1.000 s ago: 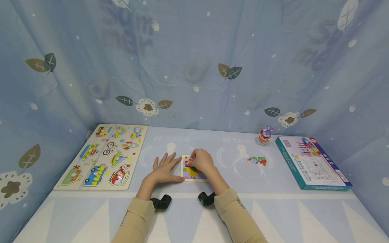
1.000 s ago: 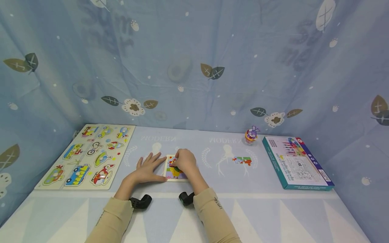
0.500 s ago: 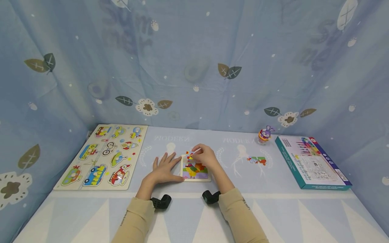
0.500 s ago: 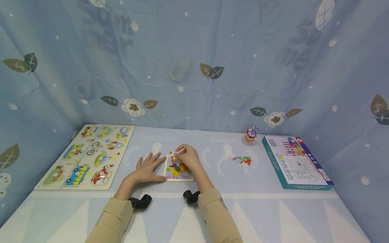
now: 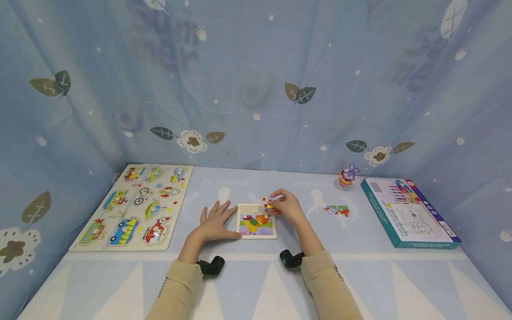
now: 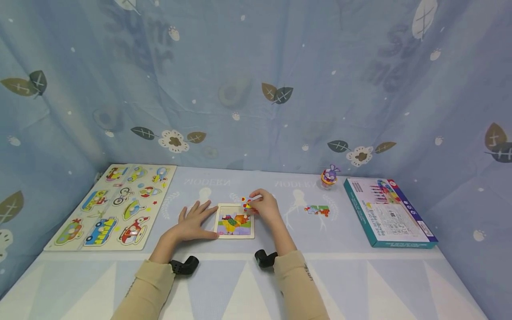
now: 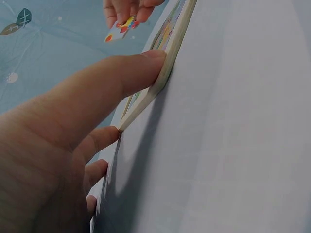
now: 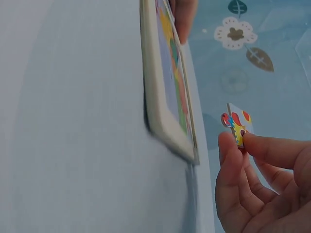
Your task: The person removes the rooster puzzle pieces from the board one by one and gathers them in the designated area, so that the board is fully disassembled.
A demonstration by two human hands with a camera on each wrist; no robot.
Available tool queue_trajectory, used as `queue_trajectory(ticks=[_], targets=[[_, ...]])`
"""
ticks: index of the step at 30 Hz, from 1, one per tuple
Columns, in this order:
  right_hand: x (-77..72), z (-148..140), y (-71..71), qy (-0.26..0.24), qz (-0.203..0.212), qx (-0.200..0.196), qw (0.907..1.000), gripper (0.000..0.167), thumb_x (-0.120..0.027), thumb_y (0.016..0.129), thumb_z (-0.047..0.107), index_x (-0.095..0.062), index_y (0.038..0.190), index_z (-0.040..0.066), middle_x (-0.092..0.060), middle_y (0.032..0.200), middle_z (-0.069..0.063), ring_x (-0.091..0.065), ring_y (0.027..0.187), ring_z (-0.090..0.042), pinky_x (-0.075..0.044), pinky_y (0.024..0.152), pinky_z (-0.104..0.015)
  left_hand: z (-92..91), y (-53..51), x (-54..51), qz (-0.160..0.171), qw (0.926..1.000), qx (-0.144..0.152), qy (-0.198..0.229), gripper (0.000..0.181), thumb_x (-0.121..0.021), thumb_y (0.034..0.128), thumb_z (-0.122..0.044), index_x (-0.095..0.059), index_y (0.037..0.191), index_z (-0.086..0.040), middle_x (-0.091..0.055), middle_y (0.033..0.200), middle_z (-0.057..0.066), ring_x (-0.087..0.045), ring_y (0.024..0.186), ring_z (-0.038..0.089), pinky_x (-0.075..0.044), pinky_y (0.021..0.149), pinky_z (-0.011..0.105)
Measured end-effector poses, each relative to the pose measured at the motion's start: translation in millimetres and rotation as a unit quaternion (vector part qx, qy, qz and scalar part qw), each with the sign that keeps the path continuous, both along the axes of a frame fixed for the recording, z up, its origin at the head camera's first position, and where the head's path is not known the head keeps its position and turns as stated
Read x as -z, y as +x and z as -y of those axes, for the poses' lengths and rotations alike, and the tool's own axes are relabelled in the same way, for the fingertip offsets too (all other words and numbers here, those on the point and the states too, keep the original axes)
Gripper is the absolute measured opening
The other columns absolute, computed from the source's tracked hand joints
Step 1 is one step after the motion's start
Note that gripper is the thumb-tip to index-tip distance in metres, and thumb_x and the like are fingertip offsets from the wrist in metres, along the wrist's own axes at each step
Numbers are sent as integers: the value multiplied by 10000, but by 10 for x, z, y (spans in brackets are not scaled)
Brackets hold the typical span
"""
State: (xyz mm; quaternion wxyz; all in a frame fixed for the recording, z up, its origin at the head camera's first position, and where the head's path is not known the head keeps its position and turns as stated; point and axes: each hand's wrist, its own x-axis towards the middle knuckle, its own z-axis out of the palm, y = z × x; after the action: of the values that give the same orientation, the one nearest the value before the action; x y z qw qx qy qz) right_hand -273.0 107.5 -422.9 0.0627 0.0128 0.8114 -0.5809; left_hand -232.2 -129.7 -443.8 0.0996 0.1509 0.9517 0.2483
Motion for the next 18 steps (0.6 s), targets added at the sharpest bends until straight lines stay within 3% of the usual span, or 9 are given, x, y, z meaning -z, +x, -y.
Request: queue_trajectory(ticks=[11, 18], targets=[[28, -317, 15, 287, -109, 378, 9988, 288, -649, 798, -5, -604, 1082, -8, -645, 837, -121, -595, 673, -126, -501, 652, -249, -12, 11, -5, -22, 10000, -45, 12, 877, -726, 692, -478, -371, 1426, -156, -200, 1523, 124, -40, 1396, 395, 53, 1052, 621], [43, -526, 36, 193, -196, 565, 9980, 295, -611, 812, -25, -590, 1105, -39, -626, 758, -87, -557, 627, -121, -458, 618, -251, -10, 6, -2, -41, 10000, -8, -4, 881, -724, 696, -485, -364, 1430, -157, -197, 1524, 124, -42, 1395, 398, 50, 1051, 623]])
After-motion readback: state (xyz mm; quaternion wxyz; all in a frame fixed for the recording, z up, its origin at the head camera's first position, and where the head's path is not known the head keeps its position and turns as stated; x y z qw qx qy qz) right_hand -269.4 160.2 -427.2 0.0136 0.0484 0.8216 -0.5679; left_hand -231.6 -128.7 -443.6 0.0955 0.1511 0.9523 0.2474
